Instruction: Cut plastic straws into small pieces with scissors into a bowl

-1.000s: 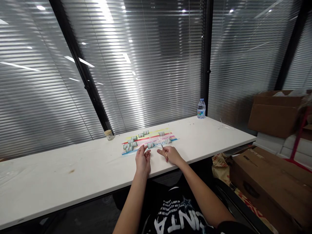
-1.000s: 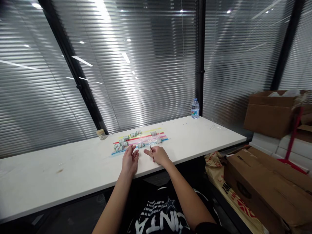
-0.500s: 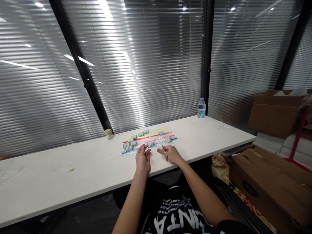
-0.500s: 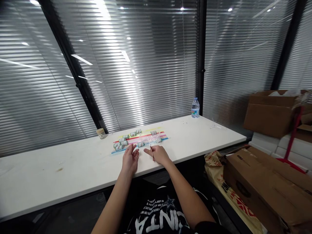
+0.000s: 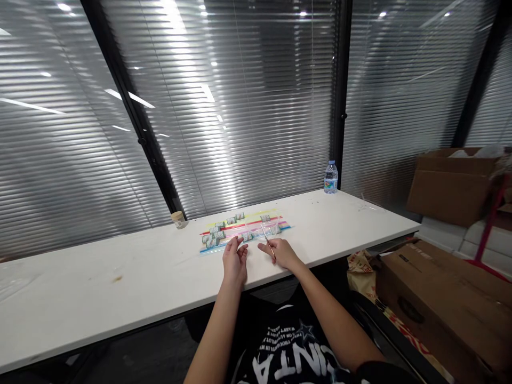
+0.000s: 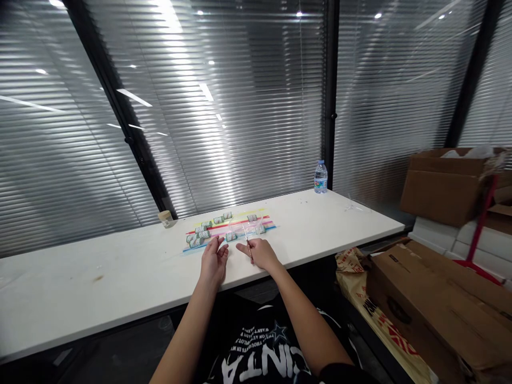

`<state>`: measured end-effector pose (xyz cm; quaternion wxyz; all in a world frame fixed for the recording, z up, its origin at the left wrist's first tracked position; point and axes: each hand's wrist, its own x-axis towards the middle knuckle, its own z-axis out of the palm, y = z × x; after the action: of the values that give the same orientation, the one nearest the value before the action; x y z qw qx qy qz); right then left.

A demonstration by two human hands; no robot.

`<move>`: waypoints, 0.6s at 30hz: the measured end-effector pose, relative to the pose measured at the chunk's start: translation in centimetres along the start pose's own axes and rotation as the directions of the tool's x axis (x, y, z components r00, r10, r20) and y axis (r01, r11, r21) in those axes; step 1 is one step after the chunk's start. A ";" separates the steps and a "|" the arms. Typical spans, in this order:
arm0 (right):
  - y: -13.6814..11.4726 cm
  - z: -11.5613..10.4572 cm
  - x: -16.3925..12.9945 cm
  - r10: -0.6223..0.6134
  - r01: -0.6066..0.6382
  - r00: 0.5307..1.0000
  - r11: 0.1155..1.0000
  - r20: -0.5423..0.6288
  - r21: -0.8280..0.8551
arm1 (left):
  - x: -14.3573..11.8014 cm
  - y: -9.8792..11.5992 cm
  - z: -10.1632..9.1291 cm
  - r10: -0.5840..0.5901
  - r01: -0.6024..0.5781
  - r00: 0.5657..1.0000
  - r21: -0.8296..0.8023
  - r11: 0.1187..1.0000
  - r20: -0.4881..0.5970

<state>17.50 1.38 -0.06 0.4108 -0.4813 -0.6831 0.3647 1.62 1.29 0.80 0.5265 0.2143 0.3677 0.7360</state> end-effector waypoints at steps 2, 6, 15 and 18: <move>0.0 0.0 0.0 -0.003 0.003 1.000 1.000 0.002 -0.003 | 0.0 0.0 0.0 -0.001 0.001 1.000 0.001 1.000 0.002; 0.1 0.0 0.1 -0.010 0.010 1.000 1.000 0.002 -0.005 | 0.2 -0.1 -0.1 -0.001 0.001 1.000 0.005 1.000 0.006; 0.2 0.1 0.1 -0.020 0.020 1.000 1.000 0.000 -0.001 | 0.3 -0.1 -0.2 -0.002 0.002 1.000 0.001 1.000 0.013; 0.2 0.0 0.1 -0.022 0.022 1.000 1.000 -0.001 -0.011 | 0.3 -0.2 -0.2 0.000 0.000 1.000 0.002 1.000 0.014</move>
<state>17.54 1.55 -0.24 0.4123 -0.4761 -0.6903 0.3560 1.50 1.55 0.53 0.5290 0.2201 0.3647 0.7340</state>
